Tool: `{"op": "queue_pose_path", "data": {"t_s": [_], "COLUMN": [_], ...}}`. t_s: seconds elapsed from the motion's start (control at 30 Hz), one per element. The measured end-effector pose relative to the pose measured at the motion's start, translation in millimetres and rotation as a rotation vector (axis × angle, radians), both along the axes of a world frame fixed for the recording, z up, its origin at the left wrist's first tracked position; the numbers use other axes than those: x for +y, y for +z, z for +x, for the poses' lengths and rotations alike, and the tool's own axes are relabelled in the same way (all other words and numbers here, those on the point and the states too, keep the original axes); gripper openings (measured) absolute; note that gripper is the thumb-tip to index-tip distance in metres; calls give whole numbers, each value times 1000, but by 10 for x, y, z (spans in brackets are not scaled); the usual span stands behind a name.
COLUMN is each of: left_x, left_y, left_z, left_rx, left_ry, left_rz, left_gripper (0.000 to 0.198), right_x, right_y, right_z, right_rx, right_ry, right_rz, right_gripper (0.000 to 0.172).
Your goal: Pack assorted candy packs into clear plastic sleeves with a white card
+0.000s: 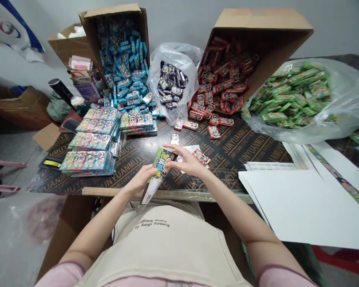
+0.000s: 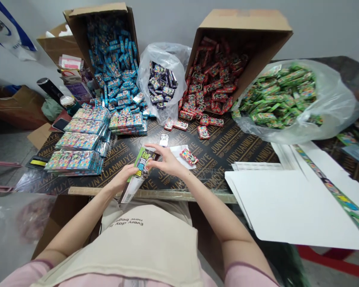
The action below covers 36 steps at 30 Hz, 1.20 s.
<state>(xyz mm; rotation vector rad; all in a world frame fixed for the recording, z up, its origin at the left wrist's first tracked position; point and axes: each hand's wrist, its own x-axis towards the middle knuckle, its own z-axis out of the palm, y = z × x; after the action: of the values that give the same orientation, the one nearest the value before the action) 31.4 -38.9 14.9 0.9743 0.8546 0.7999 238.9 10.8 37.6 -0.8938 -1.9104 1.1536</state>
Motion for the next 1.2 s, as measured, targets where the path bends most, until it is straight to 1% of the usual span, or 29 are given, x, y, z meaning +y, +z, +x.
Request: {"op": "queue_pose_path", "data": {"t_s": [0.07,0.13,0.23,0.33,0.4,0.43,0.53,0.57,0.6,0.63,0.7,0.73,0.77,0.83,0.87,0.9,0.97,1.0,1.03,1.13,1.17,1.2], "left_x": [6,5,-3,-5,5,13,40,47,53,58,68,76,84,96,98,95,91,98,113,185,201,208], "left_y": [16,39,51,26,8,3,4,7,9,11,15,18,21,33,39,43,36,19,-9,-146,-199,-252], "left_z": [1,-6,-20,-24,-25,-28,-42,-47,-52,-57,-67,-73,-80,-93,-96,-95,-80,-69,-60,-66,-78,-92], "left_rx": [-31,-56,-11,54,60,58,38,29,25,31,95,152,221,357,408,442,448,429,390,252,229,208], "left_ry": [-19,-40,-23,-3,31,63,204,236,245,239,210,207,218,248,251,255,277,322,372,577,595,577], "left_rz": [34,50,58,96,106,101,49,26,5,-7,20,72,144,279,318,334,322,319,312,248,228,209], "left_gripper": [44,48,41,35,34,34,34,34,35,36,38,37,37,38,41,46,56,59,61,61,60,57], "right_x": [18,17,-5,-15,-2,11,52,59,60,54,31,19,8,-5,-8,-11,-17,-21,-28,-63,-76,-84], "right_y": [-3,21,81,119,108,89,-21,-69,-118,-163,-228,-241,-241,-208,-184,-162,-147,-159,-186,-317,-363,-405], "right_z": [-8,-5,-4,-23,-43,-53,-85,-102,-123,-148,-206,-232,-253,-276,-281,-286,-306,-325,-348,-403,-402,-389], "right_rx": [63,119,137,123,127,133,170,181,186,189,203,214,228,233,216,193,158,153,152,78,46,22], "right_ry": [27,96,160,142,92,34,-252,-318,-333,-296,-161,-111,-93,-125,-152,-176,-212,-208,-184,-28,-17,-40], "right_rz": [-31,-80,-112,-69,-24,0,44,23,-25,-94,-246,-302,-337,-343,-326,-310,-299,-321,-357,-496,-527,-542], "right_gripper": [62,73,86,93,97,99,102,100,96,89,70,61,53,42,38,35,34,34,36,45,46,44]}}
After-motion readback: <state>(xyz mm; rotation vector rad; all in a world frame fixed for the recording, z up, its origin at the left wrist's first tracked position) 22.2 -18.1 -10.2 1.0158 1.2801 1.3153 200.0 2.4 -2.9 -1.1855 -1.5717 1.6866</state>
